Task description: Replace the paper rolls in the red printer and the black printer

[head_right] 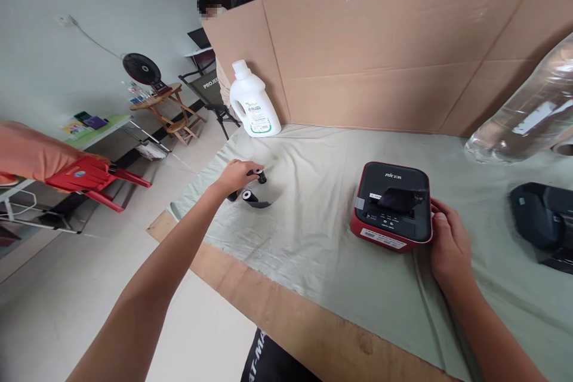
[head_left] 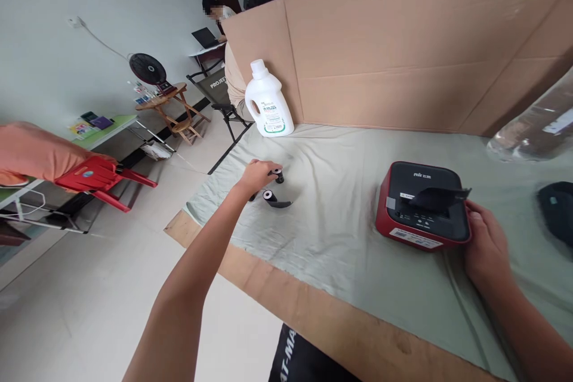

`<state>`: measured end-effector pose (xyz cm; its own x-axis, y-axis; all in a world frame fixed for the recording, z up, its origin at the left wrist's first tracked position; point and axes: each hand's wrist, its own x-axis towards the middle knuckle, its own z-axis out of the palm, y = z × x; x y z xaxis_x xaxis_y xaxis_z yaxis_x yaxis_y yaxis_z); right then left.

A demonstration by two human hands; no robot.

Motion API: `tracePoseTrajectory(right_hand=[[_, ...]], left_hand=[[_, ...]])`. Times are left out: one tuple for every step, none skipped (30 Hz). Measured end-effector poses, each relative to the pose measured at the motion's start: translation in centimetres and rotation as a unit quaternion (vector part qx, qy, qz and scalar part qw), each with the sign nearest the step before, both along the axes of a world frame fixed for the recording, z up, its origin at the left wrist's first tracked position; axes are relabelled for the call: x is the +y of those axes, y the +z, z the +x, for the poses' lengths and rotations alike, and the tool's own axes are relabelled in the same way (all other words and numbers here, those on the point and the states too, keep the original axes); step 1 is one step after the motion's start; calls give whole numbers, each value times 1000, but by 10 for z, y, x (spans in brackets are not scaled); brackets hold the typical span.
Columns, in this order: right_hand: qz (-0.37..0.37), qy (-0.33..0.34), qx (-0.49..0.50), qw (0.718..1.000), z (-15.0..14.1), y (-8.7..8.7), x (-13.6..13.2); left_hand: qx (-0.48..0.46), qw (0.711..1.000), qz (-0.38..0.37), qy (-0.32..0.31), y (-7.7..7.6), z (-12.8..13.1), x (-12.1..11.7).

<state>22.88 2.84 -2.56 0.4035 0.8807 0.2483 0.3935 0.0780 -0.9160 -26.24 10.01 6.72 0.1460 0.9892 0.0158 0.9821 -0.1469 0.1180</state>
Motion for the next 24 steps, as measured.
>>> tracePoseTrajectory(right_hand=[[3, 2, 2, 1000, 0, 0, 0], [6, 5, 3, 1000, 0, 0, 0], [8, 7, 4, 1000, 1, 0, 0], [8, 8, 4, 1000, 1, 0, 0], [6, 8, 3, 1000, 1, 0, 0], [2, 7, 3, 1000, 1, -1, 1], [-3, 7, 3, 1000, 1, -1, 1], [-8, 7, 2, 1000, 2, -1, 1], [-11, 7, -1, 1000, 2, 0, 1], [-13, 7, -5, 1000, 1, 0, 2], [-14, 7, -11, 1000, 1, 0, 2], [-16, 6, -17, 1000, 1, 1, 2], [-16, 3, -22, 1000, 1, 1, 2], [-16, 1, -25, 1000, 0, 2, 2], [-15, -2, -27, 1000, 0, 2, 2], [-14, -2, -27, 1000, -1, 2, 2], [-11, -2, -25, 1000, -1, 2, 2], [-8, -1, -22, 1000, -2, 2, 2], [-5, -1, -19, 1000, -2, 2, 2], [-3, 0, -16, 1000, -2, 2, 1], [-1, -2, -11, 1000, -3, 2, 1], [1, -5, -8, 1000, -3, 3, 0], [3, -9, -5, 1000, -3, 4, -1], [4, -11, -3, 1000, -4, 5, -2]], left_hand=[[-20, 1000, 7, 1, 5, -3, 0], [-43, 999, 27, 4, 13, -7, -3], [-65, 996, 59, 11, 21, -12, -11], [-84, 992, 96, 23, 31, -18, -22], [-99, 986, 131, 37, 40, -23, -36], [-107, 980, 159, 57, 49, -29, -52], [-107, 976, 174, 79, 55, -34, -69], [-104, 973, 177, 102, 59, -38, -86], [-100, 972, 173, 126, 59, -42, -103], [-98, 970, 163, 151, 57, -44, -117], [-97, 969, 147, 175, 51, -45, -129], [-95, 967, 128, 197, 43, -45, -139], [-93, 966, 109, 216, 33, -45, -145], [-92, 965, 91, 229, 23, -43, -148], [-93, 964, 77, 238, 12, -41, -149], [-93, 963, 66, 243, 3, -39, -149], [-94, 963, 58, 246, -6, -37, -147], [-92, 963, 53, 248, -12, -35, -145], [-89, 963, 49, 250, -17, -34, -143], [-88, 963, 46, 252, -20, -33, -142], [-87, 962, 43, 255, -21, -34, -141], [-88, 961, 39, 259, -21, -34, -142], [-87, 961, 40, 261, -19, -35, -144], [-83, 960, 54, 262, -16, -34, -146]])
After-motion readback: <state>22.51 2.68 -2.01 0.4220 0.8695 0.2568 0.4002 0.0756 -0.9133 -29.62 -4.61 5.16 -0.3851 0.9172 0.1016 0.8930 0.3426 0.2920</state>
